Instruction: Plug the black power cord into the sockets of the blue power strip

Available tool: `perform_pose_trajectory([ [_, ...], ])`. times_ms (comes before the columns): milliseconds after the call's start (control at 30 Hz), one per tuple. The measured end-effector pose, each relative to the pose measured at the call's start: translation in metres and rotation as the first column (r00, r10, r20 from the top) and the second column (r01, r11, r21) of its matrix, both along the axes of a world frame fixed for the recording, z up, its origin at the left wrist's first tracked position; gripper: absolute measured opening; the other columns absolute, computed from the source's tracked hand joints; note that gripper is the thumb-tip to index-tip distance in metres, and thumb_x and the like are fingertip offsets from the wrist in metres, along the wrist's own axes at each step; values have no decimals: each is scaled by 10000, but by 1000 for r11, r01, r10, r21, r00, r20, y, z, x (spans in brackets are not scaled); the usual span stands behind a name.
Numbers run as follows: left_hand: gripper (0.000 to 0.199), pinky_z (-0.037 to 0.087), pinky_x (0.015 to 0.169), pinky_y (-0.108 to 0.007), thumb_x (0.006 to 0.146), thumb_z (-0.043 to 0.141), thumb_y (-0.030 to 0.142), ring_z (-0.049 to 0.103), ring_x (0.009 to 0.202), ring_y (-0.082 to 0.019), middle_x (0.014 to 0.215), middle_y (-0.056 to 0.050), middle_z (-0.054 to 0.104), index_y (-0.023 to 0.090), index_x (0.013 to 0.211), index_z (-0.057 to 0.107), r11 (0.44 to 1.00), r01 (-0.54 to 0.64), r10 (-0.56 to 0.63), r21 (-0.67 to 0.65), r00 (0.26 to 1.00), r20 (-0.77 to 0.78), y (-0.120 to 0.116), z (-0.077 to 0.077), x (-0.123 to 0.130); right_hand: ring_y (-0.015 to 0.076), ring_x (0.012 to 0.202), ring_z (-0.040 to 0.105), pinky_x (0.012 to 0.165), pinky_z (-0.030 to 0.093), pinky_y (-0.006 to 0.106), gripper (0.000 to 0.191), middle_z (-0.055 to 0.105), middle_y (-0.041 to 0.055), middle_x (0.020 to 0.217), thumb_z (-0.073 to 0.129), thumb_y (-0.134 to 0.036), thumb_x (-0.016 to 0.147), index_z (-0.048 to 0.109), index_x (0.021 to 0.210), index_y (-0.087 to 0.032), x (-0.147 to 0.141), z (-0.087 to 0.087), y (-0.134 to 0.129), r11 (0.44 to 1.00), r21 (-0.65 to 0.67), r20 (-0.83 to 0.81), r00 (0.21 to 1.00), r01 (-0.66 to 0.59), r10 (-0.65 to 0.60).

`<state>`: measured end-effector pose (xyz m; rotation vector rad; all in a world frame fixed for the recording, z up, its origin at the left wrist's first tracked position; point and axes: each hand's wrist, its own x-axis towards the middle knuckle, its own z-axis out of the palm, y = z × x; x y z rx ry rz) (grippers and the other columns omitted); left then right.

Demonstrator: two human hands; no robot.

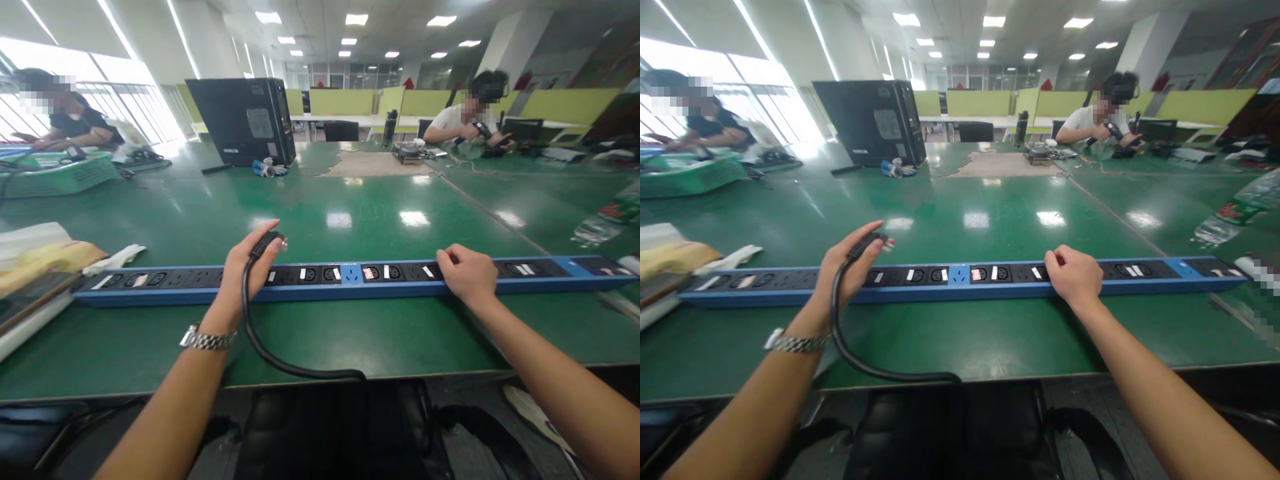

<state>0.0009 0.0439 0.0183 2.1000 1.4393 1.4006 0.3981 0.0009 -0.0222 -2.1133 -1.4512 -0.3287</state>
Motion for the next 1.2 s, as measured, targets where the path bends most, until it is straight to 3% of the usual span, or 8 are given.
perform_pose_trajectory([
  [100,511,488,975,-385,880,537,510,651,1063,-243,1131,-69,710,224,1301,575,977,140,-171,-162,966,-196,-11,-12,-24,156,607,485,542,229,256,333,654,42,700,477,-468,814,673,726,-214,1,-1,1,1000,10,0,1000,10,-10],
  [200,504,477,986,-399,903,503,494,636,1094,-249,1198,-78,680,228,1328,549,967,196,-236,-165,934,-270,-18,-18,-24,157,604,485,543,233,258,325,649,44,690,485,-462,807,679,735,-212,0,-1,1,999,35,-2,1000,18,-18],
  [433,472,503,930,-381,907,506,483,658,1012,-241,1141,-86,694,206,1282,577,974,185,-218,-128,917,-334,-13,-21,-15,165,600,504,546,234,260,354,642,57,655,481,-465,809,677,697,-192,-1,-4,1,991,129,-19,999,41,-39],
  [667,413,462,989,-400,915,491,441,612,1094,-252,1186,-89,670,205,1234,604,989,146,-128,0,868,-480,-22,-27,-11,173,609,521,551,250,257,350,644,55,641,489,-470,805,672,687,-196,2,-7,3,984,176,-42,999,40,-33],
  [900,507,453,974,-415,897,520,424,616,1086,-251,1186,-74,674,220,1359,475,994,76,-36,76,903,-428,-25,-39,-8,161,590,526,557,269,257,360,621,48,602,476,-453,815,648,650,-183,2,-10,1,966,255,-39,999,32,-23],
  [1100,393,478,934,-392,866,566,474,648,1012,-248,1082,-67,711,214,1152,639,996,40,-9,81,935,-355,-29,-41,-12,151,561,512,556,282,258,353,586,40,562,483,-434,803,626,609,-176,1,-10,-2,947,321,-46,999,13,2],
  [1200,367,512,885,-364,864,584,461,673,938,-220,1018,-52,722,213,1130,634,998,-1,13,70,984,-177,-33,-31,-8,149,560,506,558,283,258,351,583,38,564,480,-429,805,622,606,-178,0,-10,-2,945,326,-50,999,15,2],
])
